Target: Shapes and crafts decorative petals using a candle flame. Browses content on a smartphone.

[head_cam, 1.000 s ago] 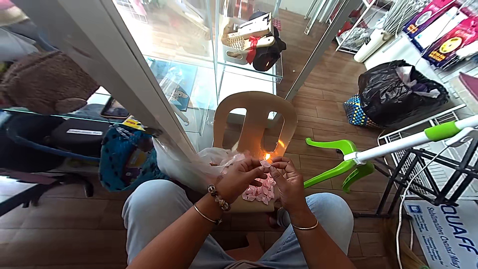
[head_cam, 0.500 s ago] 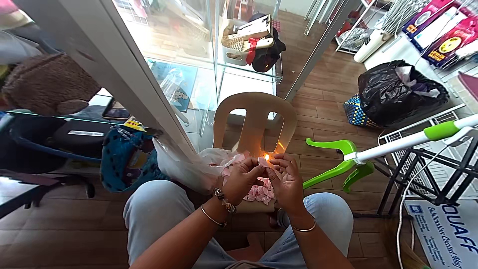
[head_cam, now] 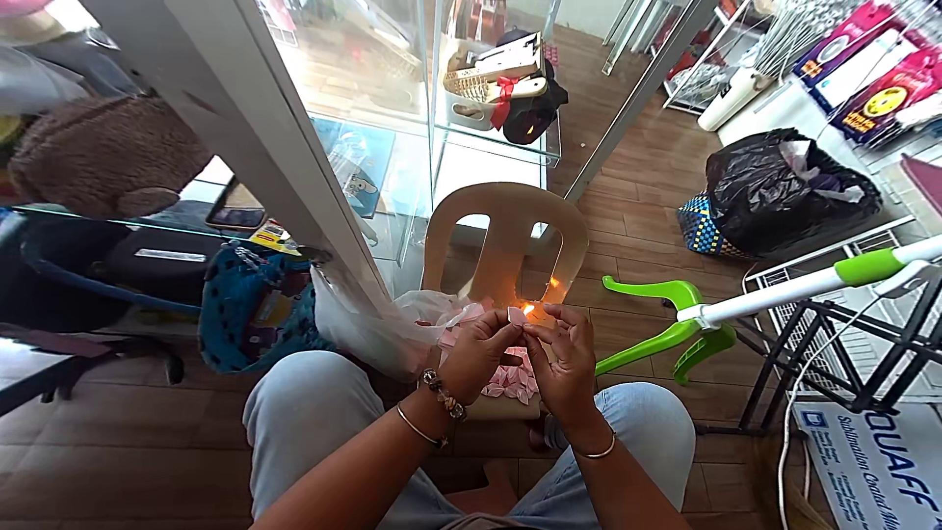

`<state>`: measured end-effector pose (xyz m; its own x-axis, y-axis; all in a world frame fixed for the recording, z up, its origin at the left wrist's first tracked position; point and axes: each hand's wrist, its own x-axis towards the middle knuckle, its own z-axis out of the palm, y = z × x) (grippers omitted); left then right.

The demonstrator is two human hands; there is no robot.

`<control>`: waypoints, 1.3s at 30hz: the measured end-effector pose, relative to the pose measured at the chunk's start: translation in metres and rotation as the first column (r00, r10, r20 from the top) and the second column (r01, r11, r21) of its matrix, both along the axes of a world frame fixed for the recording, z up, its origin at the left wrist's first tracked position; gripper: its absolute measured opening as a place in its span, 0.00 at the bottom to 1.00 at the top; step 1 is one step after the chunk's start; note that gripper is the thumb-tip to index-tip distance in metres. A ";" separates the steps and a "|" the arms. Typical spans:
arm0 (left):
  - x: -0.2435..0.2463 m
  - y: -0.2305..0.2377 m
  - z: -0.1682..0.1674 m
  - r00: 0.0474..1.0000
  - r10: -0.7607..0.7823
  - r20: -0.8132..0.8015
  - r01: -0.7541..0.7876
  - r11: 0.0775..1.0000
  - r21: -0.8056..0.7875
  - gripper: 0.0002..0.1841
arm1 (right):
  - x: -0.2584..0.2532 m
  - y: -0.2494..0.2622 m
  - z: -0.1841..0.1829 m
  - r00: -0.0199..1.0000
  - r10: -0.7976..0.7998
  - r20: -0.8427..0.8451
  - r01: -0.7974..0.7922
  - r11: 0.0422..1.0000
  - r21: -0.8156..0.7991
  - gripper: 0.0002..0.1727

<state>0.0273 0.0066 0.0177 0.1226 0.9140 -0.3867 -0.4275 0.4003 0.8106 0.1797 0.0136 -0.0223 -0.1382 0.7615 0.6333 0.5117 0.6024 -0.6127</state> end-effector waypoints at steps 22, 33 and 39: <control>-0.008 0.008 -0.004 0.993 0.016 -0.114 -0.009 0.998 0.062 0.04 | 0.005 -0.002 0.011 0.880 -0.003 -0.474 -0.279 0.805 -0.524 0.15; -0.008 0.009 -0.015 0.948 -0.069 -0.309 0.145 0.962 0.230 0.03 | 0.004 0.001 0.027 0.628 -0.311 -0.713 -0.524 0.508 -0.684 0.05; -0.016 0.010 -0.026 0.919 -0.052 -0.390 0.248 0.846 0.472 0.02 | 0.011 0.003 0.032 0.488 -0.468 -0.737 -0.731 0.243 -0.638 0.10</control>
<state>0.0114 0.0164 -0.0086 0.2217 0.9720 0.0777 -0.0466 -0.0691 0.9965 0.1909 0.0164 0.0092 -0.3212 0.7881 -0.5251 -0.4831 -0.6133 -0.6249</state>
